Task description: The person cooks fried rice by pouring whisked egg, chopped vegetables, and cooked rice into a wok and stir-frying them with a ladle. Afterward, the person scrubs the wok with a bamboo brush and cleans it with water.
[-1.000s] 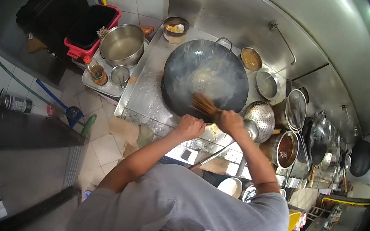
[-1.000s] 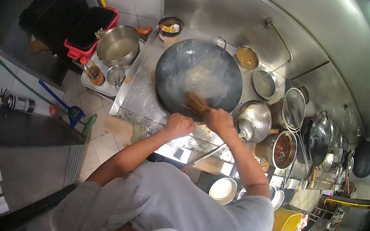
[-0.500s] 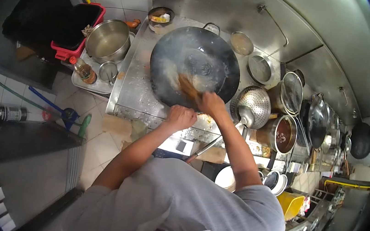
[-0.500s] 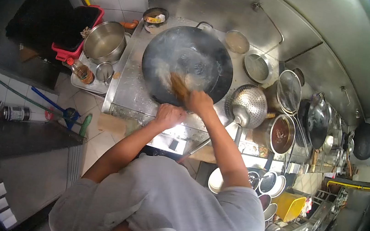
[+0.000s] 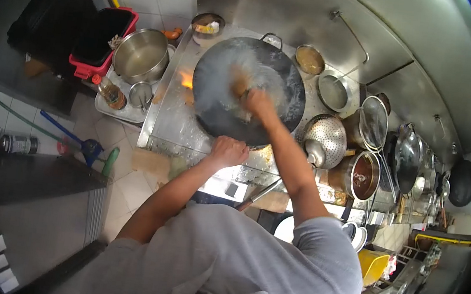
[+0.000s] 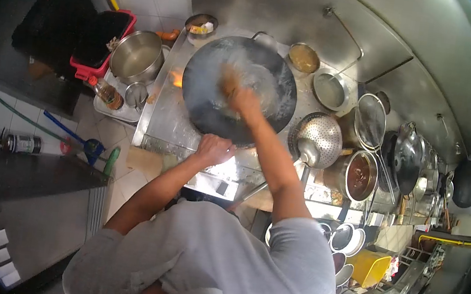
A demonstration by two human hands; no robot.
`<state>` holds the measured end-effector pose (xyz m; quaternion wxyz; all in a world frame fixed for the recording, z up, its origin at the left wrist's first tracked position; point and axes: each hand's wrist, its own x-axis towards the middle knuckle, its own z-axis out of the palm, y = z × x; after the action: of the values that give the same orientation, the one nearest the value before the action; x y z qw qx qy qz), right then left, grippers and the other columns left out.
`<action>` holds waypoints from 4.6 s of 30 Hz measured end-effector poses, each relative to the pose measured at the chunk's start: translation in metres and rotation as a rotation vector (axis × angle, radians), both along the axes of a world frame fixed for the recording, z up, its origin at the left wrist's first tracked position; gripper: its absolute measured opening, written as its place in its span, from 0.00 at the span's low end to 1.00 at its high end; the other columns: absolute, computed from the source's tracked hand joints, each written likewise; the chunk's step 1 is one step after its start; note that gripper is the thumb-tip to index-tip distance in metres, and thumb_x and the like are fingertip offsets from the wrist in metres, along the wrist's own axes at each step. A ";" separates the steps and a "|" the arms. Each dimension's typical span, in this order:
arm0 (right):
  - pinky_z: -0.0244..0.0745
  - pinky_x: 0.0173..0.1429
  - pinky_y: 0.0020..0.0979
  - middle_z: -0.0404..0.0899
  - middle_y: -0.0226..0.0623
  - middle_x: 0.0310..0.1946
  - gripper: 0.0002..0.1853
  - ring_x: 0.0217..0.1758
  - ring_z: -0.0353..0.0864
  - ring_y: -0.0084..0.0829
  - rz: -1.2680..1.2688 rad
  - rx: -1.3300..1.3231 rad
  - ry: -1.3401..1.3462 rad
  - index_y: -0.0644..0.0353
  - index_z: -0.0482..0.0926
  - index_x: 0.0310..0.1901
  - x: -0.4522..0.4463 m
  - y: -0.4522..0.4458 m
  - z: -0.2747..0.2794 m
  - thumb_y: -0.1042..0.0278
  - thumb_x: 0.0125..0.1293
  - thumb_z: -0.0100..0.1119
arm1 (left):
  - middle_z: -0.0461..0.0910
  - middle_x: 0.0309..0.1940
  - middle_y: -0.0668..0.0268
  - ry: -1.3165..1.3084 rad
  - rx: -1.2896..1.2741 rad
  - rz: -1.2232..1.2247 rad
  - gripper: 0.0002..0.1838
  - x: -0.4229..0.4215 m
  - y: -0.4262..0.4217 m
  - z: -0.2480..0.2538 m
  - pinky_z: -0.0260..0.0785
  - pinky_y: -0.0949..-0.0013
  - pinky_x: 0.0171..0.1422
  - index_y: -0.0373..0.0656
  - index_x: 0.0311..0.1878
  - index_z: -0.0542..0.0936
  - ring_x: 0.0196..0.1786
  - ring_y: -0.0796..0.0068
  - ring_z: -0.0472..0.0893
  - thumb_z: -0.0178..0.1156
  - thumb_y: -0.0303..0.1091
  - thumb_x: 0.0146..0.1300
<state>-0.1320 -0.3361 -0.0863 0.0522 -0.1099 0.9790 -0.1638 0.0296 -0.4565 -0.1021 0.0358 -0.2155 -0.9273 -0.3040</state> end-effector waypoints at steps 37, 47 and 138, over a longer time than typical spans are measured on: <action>0.76 0.56 0.48 0.82 0.59 0.43 0.31 0.51 0.83 0.49 0.147 -0.155 -0.321 0.51 0.76 0.63 0.074 0.027 0.015 0.45 0.61 0.60 | 0.79 0.49 0.52 -0.611 0.675 0.824 0.30 0.155 -0.159 -0.149 0.74 0.52 0.54 0.34 0.59 0.72 0.51 0.54 0.79 0.65 0.38 0.53; 0.79 0.50 0.48 0.83 0.54 0.46 0.28 0.48 0.85 0.49 -0.172 0.139 -0.143 0.56 0.80 0.56 -0.038 0.096 0.026 0.42 0.62 0.60 | 0.79 0.49 0.61 -1.128 1.401 0.690 0.27 0.025 -0.037 -0.033 0.77 0.59 0.49 0.42 0.61 0.72 0.50 0.63 0.80 0.56 0.52 0.68; 0.63 0.13 0.26 0.67 0.28 0.18 0.07 0.11 0.67 0.22 -1.270 -1.057 0.036 0.61 0.68 0.39 0.413 0.094 0.009 0.70 0.67 0.55 | 0.78 0.40 0.66 -1.115 1.278 0.763 0.21 0.032 -0.043 -0.003 0.73 0.62 0.34 0.48 0.50 0.75 0.40 0.70 0.79 0.62 0.49 0.58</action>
<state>0.2806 -0.2424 -0.0775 -0.1246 0.4515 0.6492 -0.5993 0.0619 -0.4992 -0.1051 -0.2055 0.3417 -0.4750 -0.7844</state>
